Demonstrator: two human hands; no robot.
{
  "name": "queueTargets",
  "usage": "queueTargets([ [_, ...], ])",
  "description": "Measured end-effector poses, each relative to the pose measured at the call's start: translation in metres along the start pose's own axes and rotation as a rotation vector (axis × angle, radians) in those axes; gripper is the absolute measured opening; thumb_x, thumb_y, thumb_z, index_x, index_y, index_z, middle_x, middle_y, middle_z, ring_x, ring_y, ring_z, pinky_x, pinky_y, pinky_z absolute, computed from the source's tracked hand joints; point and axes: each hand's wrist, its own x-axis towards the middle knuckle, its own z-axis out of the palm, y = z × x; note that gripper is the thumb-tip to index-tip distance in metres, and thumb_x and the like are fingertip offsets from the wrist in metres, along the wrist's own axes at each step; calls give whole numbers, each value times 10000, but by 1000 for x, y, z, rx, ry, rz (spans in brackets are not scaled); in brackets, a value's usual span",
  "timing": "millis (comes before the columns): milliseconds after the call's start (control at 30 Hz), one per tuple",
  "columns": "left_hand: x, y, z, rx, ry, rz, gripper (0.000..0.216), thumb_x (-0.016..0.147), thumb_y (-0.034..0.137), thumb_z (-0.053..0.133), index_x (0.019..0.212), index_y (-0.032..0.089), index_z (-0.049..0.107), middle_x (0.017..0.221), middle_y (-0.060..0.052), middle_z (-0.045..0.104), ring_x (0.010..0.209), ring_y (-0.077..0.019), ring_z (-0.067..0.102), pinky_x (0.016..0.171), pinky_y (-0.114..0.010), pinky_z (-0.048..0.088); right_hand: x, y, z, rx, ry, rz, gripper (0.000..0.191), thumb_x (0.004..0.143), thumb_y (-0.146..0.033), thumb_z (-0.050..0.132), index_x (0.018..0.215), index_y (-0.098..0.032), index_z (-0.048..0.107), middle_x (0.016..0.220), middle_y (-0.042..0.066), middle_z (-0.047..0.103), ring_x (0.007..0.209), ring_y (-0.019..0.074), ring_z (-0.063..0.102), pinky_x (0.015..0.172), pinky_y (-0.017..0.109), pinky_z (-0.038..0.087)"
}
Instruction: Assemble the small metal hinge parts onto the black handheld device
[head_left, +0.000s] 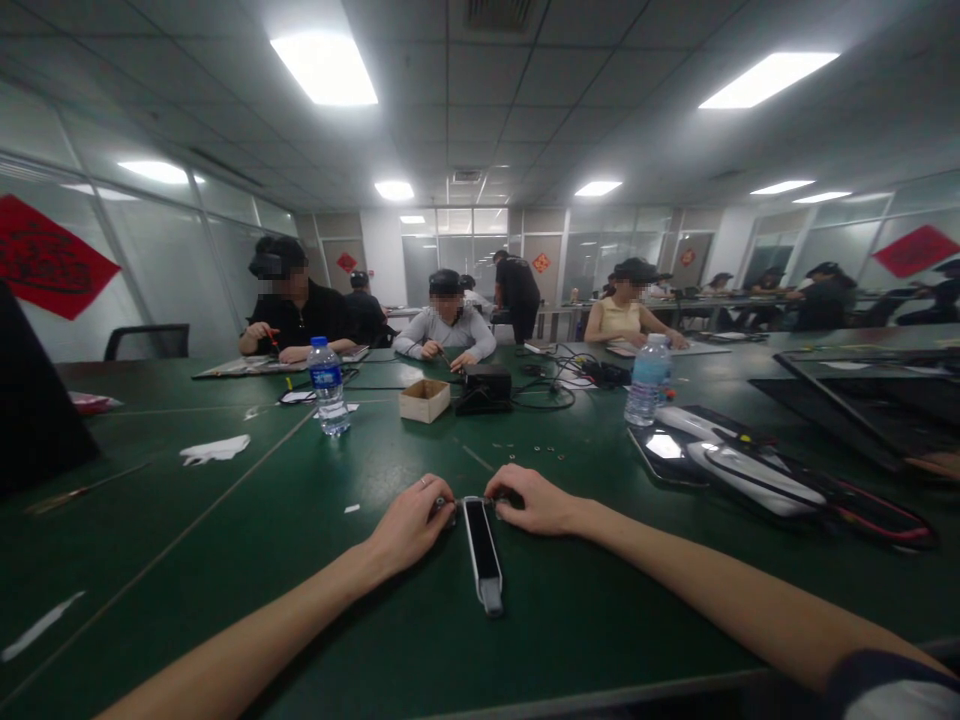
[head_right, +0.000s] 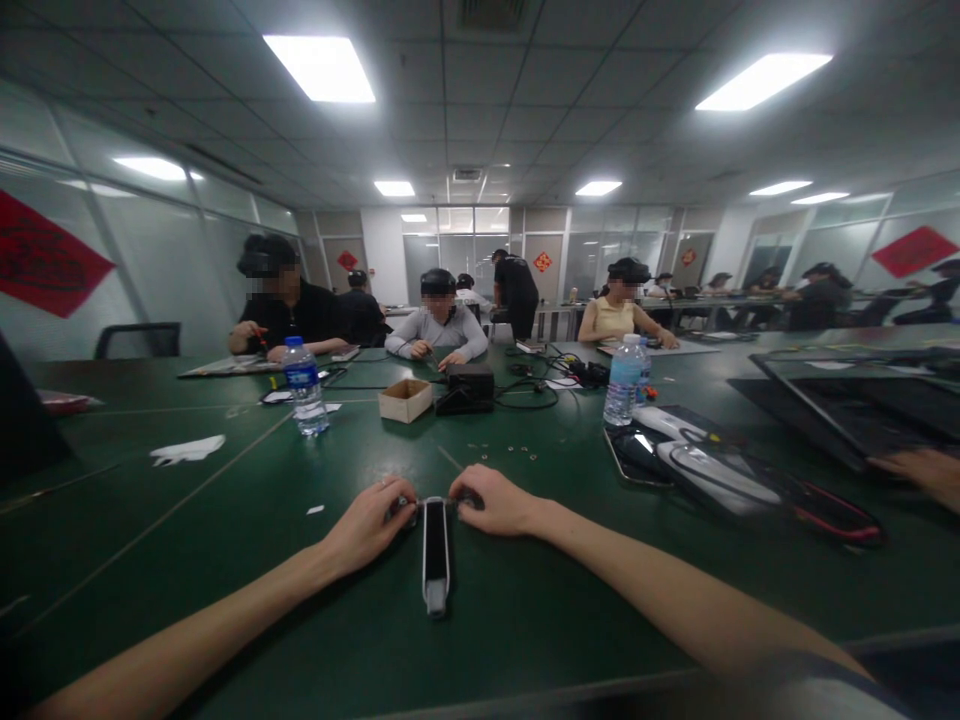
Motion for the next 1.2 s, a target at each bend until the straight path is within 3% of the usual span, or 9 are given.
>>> queueTargets([
  [433, 1, -6, 0, -18, -3, 34, 89, 909, 212, 508, 882, 197, 591, 948, -40, 619, 845, -195, 601, 742, -306, 464, -2, -1, 3, 30, 41, 11, 218, 847, -187, 617, 1061, -154, 647, 1006, 64, 668, 858, 165, 620, 785, 292, 520],
  [767, 5, 1, -1, 40, -44, -4, 176, 927, 274, 477, 892, 191, 627, 959, -58, 637, 847, -207, 602, 752, -321, 470, -1, 2, -6, -100, 29, 43, 230, 904, -278, 587, 1093, -153, 625, 1068, 86, 655, 974, 199, 598, 867, 338, 496],
  [967, 6, -4, 0, 13, -50, 55, 159, 934, 240, 489, 947, 192, 640, 1021, -58, 636, 914, -202, 605, 815, -318, 482, 2, 37, -9, -359, 221, 259, 259, 961, -281, 478, 1103, -123, 626, 1097, 129, 640, 1039, 233, 545, 931, 392, 431],
  [1100, 4, -3, -1, 29, -64, 56, 150, 933, 229, 494, 973, 192, 633, 1064, -63, 629, 962, -207, 604, 858, -332, 493, -2, 70, -16, -594, 190, 540, 320, 913, -298, 526, 1169, -128, 615, 1197, 172, 575, 1103, 295, 484, 906, 403, 407],
  [1200, 2, 0, -3, 34, -72, 45, 148, 931, 235, 504, 997, 188, 627, 1088, -70, 620, 965, -207, 603, 872, -339, 498, -8, 86, -26, -647, 123, 688, 333, 929, -332, 488, 1150, -131, 635, 1187, 188, 575, 1100, 323, 484, 866, 402, 401],
])
